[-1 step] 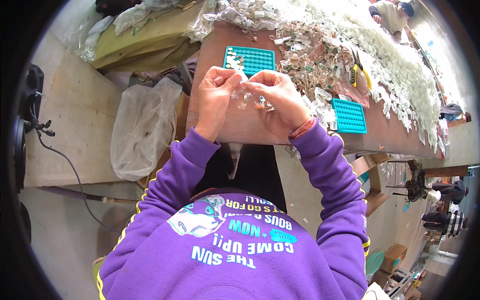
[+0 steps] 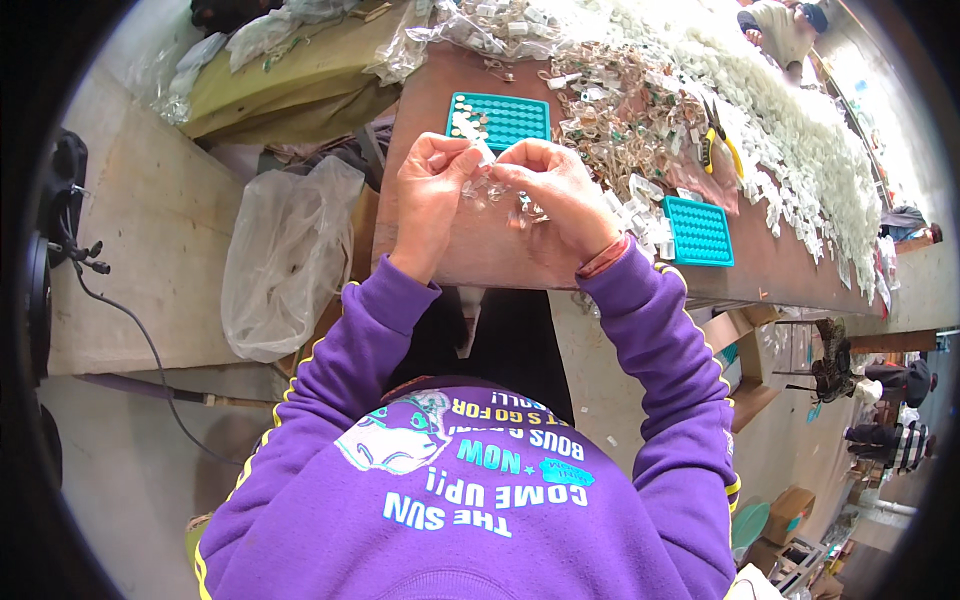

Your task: The person repeatedly picks small white plastic components and metallic pins from a pile on the table, aligns them by hand, and places the assembled units into a teal tray. The person handles each unit one at a time, occasionally adjusting the orientation before placing it in the tray.

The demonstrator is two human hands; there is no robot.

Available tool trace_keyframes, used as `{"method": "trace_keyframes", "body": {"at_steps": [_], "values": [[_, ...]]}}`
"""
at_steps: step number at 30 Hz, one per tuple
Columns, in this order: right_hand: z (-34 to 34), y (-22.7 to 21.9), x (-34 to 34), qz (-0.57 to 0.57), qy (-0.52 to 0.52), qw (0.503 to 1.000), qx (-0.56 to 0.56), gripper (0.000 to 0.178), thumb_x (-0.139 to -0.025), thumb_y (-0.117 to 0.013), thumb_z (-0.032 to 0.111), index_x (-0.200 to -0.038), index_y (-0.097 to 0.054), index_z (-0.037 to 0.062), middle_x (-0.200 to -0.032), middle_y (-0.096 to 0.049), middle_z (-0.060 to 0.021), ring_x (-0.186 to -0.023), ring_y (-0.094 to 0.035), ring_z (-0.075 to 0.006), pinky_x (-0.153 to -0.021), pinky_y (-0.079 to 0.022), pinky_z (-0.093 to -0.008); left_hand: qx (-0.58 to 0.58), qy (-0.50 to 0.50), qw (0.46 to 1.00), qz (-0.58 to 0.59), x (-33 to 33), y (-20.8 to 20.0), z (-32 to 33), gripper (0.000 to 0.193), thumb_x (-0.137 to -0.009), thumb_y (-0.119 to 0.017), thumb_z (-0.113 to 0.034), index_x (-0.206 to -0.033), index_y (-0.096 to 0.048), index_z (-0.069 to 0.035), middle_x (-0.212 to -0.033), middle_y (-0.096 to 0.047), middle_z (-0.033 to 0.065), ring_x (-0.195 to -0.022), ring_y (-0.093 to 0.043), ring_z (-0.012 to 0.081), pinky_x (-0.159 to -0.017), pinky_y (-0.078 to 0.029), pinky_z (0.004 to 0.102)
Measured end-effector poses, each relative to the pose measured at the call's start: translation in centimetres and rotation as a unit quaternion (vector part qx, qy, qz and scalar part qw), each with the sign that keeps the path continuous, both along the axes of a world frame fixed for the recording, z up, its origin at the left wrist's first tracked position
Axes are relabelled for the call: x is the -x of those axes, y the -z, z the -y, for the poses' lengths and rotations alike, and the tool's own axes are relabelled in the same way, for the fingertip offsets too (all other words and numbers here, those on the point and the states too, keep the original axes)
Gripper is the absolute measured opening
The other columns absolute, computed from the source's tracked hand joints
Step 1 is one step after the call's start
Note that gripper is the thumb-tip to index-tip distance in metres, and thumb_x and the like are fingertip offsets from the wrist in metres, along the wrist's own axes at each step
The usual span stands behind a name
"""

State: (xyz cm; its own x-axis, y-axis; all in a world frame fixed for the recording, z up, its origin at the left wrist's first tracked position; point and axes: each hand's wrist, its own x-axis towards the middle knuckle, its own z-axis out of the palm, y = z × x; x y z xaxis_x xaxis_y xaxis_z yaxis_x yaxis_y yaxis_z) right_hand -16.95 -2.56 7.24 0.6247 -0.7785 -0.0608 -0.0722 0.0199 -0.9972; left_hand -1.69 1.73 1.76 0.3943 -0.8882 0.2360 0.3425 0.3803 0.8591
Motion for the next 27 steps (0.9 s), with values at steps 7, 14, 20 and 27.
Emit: {"method": "trace_keyframes", "body": {"at_steps": [7,14,20,27], "values": [[-0.1,0.3,-0.3,0.031,0.0,1.0,-0.003,0.013,-0.09,-0.063,0.014,-0.093,-0.061,0.0012,-0.087,-0.065,-0.0035,-0.084,-0.061,-0.009,-0.079,-0.046,-0.022,0.021,-0.021,0.999,0.031,0.2,-0.3,-0.2,0.014,-0.085,-0.066,0.004,-0.091,-0.055,-0.003,-0.088,-0.063,0.0033,-0.079,-0.062,0.0095,-0.071,-0.051,0.0225],[-0.4,0.5,-0.4,0.048,-0.019,0.997,-0.059,0.013,-0.088,-0.066,0.015,-0.092,-0.065,0.0022,-0.084,-0.065,-0.0004,-0.077,-0.057,-0.0039,-0.068,-0.044,-0.0187,0.034,0.059,0.975,-0.212,1.3,-0.5,-1.1,0.009,-0.094,-0.059,-0.009,-0.1,-0.055,-0.004,-0.098,-0.064,0.0083,-0.088,-0.063,0.0151,-0.08,-0.053,0.0275],[-0.4,1.5,-1.2,0.058,-0.021,0.998,-0.023,0.015,-0.088,-0.067,0.016,-0.094,-0.065,0.0025,-0.085,-0.066,0.0004,-0.075,-0.056,-0.0035,-0.064,-0.043,-0.018,-0.023,0.086,0.945,-0.315,1.6,0.8,-0.9,0.017,-0.095,-0.058,-0.016,-0.106,-0.054,-0.004,-0.102,-0.063,0.0114,-0.095,-0.062,0.0198,-0.086,-0.052,0.0302],[1.1,0.7,-1.2,-0.034,-0.039,0.992,0.116,0.027,-0.087,-0.069,0.019,-0.106,-0.065,0.0005,-0.086,-0.067,-0.0029,-0.077,-0.061,-0.0083,-0.071,-0.05,-0.0233,-0.013,0.016,0.937,-0.348,0.7,1.3,-1.0,0.017,-0.098,-0.053,-0.015,-0.109,-0.049,-0.003,-0.104,-0.061,0.0133,-0.094,-0.062,0.0221,-0.083,-0.053,0.034]]}}
